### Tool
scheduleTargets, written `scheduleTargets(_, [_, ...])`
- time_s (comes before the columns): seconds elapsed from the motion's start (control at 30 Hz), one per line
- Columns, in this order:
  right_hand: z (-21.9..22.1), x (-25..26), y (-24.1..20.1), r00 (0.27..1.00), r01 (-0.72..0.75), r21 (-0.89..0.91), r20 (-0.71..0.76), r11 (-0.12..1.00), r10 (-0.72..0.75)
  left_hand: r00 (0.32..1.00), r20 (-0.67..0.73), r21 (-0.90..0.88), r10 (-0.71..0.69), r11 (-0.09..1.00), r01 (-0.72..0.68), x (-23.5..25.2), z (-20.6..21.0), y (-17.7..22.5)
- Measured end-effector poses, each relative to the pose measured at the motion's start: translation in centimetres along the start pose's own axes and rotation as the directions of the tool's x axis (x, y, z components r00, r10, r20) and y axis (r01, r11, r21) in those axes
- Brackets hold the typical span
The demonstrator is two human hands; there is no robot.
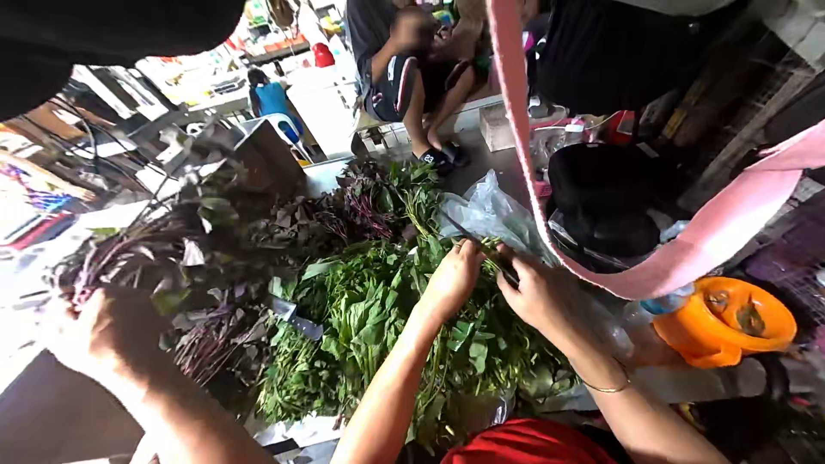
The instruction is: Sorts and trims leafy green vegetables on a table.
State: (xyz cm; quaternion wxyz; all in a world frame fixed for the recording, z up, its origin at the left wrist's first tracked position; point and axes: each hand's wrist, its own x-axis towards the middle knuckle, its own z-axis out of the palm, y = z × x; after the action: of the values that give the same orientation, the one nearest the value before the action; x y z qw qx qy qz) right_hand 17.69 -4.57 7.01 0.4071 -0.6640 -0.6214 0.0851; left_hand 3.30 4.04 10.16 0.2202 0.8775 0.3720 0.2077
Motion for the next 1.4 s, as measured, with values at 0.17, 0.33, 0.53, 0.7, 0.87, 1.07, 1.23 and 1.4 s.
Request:
scheduleTargets(0.17, [0.9, 0.5, -0.8, 1.0, 0.001, -0.044, 0.008, 0.999, -0.001, 0.999, 0.005, -0.041, 0.042, 0.998, -0.041, -0.1, 0.0, -0.5])
scheduleTargets(0.33, [1.7, 0.6, -0.3, 0.996, 0.041, -0.071, -0.072, 0.997, -0.046, 0.999, 0.01, -0.026, 0.051, 0.998, -0.051, -0.1, -0.1, -0.5])
scheduleTargets(0.53, [2.0, 0.7, 0.0, 0.996, 0.042, -0.104, -0.074, 0.994, -0.05, 0.997, 0.013, -0.017, 0.071, 0.997, -0.071, -0.2, 0.1, -0.8])
scheduleTargets(0.7, [2.2, 0.9, 0.1, 0.99, 0.052, -0.101, -0.128, 0.993, -0.065, 0.992, -0.013, -0.028, 0.128, 0.991, -0.128, -0.3, 0.2, -0.7])
scheduleTargets(0.87, [2.4, 1.5, 0.8, 0.972, 0.122, -0.07, -0.195, 0.99, -0.134, 0.976, -0.058, -0.054, 0.212, 0.975, -0.215, -0.1, 0.1, -0.9])
scheduleTargets(1.07, [2.6, 2.2, 6.3, 0.989, -0.138, -0.007, -0.05, 0.99, 0.137, 0.971, -0.126, -0.152, 0.201, 0.964, -0.219, -0.8, -0.7, -0.8])
scheduleTargets(1.23, [-0.8, 2.2, 5.8, 0.978, -0.208, 0.054, 0.021, 0.977, 0.207, 0.964, -0.157, -0.109, 0.216, 0.966, -0.234, -1.5, -2.5, -1.0])
scheduleTargets(1.4, [-3.2, 0.6, -0.1, 0.986, -0.052, 0.441, 0.166, 0.896, -0.025, 0.976, -0.143, -0.122, 0.165, 0.975, -0.183, -1.7, -2.8, -0.4])
